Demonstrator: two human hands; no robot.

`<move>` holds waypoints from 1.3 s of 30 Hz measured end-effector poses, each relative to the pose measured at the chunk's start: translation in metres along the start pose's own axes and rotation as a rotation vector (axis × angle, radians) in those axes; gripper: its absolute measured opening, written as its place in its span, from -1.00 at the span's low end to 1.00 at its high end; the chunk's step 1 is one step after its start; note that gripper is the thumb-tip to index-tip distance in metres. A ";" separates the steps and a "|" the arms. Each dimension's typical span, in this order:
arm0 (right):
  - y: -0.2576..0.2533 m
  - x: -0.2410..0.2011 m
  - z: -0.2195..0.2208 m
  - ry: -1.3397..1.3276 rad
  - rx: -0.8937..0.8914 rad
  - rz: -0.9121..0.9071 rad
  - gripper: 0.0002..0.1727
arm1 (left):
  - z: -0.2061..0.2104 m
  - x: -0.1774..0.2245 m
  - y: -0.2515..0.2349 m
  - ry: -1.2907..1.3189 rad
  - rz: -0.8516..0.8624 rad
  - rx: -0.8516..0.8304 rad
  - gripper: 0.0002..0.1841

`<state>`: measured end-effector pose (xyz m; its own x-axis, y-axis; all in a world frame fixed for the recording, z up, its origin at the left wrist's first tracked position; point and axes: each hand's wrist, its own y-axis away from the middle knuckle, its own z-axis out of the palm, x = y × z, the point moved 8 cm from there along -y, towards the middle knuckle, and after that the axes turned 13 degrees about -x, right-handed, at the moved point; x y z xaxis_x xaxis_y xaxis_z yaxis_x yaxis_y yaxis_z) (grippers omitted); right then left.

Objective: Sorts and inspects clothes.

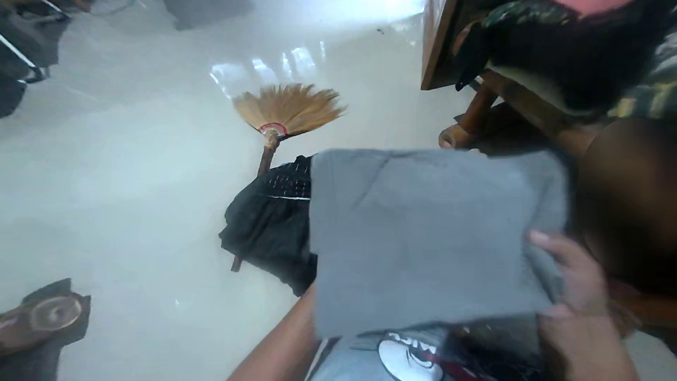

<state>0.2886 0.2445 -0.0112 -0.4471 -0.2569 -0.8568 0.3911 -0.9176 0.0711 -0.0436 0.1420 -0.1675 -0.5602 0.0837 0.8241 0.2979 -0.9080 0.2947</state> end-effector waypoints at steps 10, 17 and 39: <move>-0.005 0.105 0.074 1.481 -0.620 -0.139 0.32 | 0.073 -0.006 -0.003 0.684 -0.232 -0.546 -0.21; -0.023 0.147 0.102 1.233 -0.668 -0.147 -0.40 | 0.075 -0.005 -0.001 0.672 -0.288 -0.634 -0.07; -0.050 0.118 0.045 0.235 0.181 0.255 -0.51 | 0.073 0.008 0.002 0.699 -0.204 -0.766 -0.32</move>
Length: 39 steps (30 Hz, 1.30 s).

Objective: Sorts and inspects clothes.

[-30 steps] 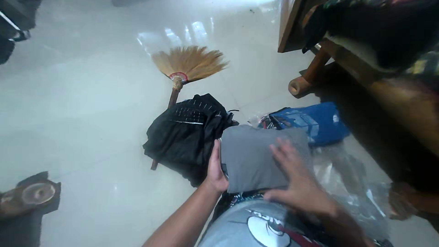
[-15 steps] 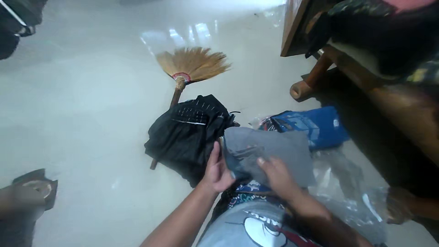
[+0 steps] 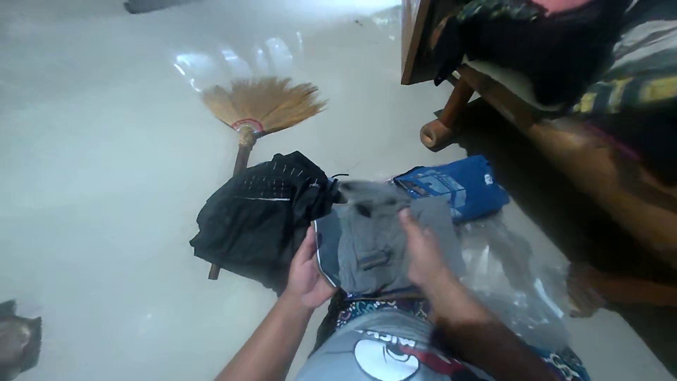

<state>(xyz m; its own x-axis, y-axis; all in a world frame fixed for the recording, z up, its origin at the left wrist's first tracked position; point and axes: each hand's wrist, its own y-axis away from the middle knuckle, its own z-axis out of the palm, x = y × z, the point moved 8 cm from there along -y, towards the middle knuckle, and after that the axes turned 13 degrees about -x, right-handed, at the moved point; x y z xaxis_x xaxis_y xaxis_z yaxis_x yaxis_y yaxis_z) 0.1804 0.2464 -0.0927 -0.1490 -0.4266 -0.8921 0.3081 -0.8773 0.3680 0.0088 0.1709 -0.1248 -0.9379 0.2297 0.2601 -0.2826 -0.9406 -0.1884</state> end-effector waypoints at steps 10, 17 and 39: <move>0.027 -0.088 -0.128 -0.542 -0.084 -0.543 -0.48 | -0.022 0.003 0.007 -0.022 -0.008 0.097 -0.28; 0.072 -0.128 -0.254 -0.437 0.165 -0.801 -0.46 | -0.040 0.013 0.013 -0.789 -0.245 0.749 -0.50; 0.110 -0.092 -0.349 -0.570 0.505 -0.814 -0.64 | -0.036 0.049 0.020 -0.816 -0.180 0.758 -0.71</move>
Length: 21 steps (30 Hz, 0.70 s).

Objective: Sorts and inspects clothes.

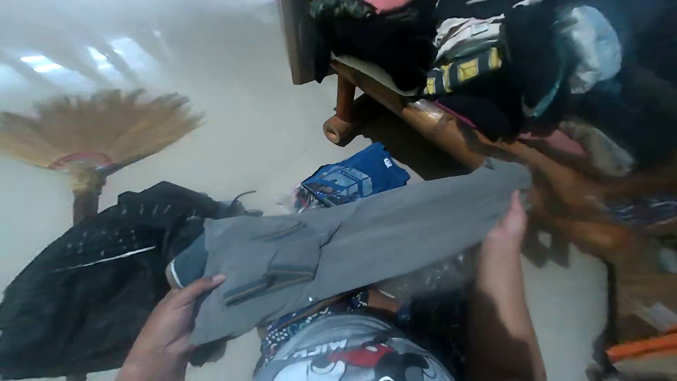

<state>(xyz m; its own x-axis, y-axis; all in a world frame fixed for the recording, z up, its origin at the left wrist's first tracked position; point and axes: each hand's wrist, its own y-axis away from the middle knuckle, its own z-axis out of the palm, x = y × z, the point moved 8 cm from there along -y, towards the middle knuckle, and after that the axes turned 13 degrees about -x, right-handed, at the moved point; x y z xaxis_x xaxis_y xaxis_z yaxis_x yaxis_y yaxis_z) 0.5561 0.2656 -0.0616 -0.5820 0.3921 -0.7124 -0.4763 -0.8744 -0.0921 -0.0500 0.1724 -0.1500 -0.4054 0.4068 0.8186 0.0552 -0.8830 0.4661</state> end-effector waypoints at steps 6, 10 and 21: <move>0.018 0.012 0.038 0.146 -0.154 0.070 -0.59 | 0.005 -0.006 0.011 0.106 -0.095 0.016 -0.78; 0.051 0.028 0.130 0.170 -0.504 0.076 -0.43 | 0.000 -0.008 0.011 0.067 -0.085 -0.017 -0.69; 0.186 0.181 0.225 0.627 -0.563 0.611 -0.51 | 0.003 0.037 0.038 -0.866 0.373 0.247 -0.29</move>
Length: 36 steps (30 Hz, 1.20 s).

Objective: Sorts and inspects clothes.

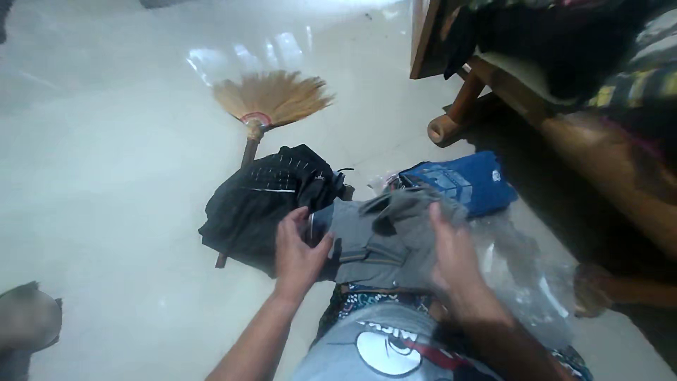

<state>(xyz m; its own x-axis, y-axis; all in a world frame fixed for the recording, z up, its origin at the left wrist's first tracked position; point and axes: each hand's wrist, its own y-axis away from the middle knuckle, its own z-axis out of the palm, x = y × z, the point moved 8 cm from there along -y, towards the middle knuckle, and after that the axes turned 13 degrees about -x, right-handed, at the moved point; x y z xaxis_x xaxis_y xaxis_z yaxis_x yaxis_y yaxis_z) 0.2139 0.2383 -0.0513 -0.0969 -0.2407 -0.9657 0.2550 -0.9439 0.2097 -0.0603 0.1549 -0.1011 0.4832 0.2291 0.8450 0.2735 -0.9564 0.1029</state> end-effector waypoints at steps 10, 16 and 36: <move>0.013 -0.065 -0.109 -0.455 0.120 -0.378 -0.53 | 0.068 0.073 0.001 -0.312 0.607 -0.164 -0.81; 0.023 -0.093 -0.086 -0.311 0.100 -0.530 -0.46 | 0.108 0.053 0.041 -0.396 0.675 -0.476 -0.72; 0.017 0.086 0.105 1.587 -0.789 -0.294 0.21 | 0.046 -0.069 0.042 0.608 -0.508 -0.286 -0.50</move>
<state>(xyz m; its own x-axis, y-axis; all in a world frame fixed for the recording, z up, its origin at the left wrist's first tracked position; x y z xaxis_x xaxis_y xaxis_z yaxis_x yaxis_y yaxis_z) 0.1091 0.1778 -0.1147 0.5806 0.7706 -0.2629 0.7991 -0.4773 0.3656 -0.0439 0.1068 -0.1792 -0.1962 0.5851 0.7869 0.0759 -0.7910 0.6071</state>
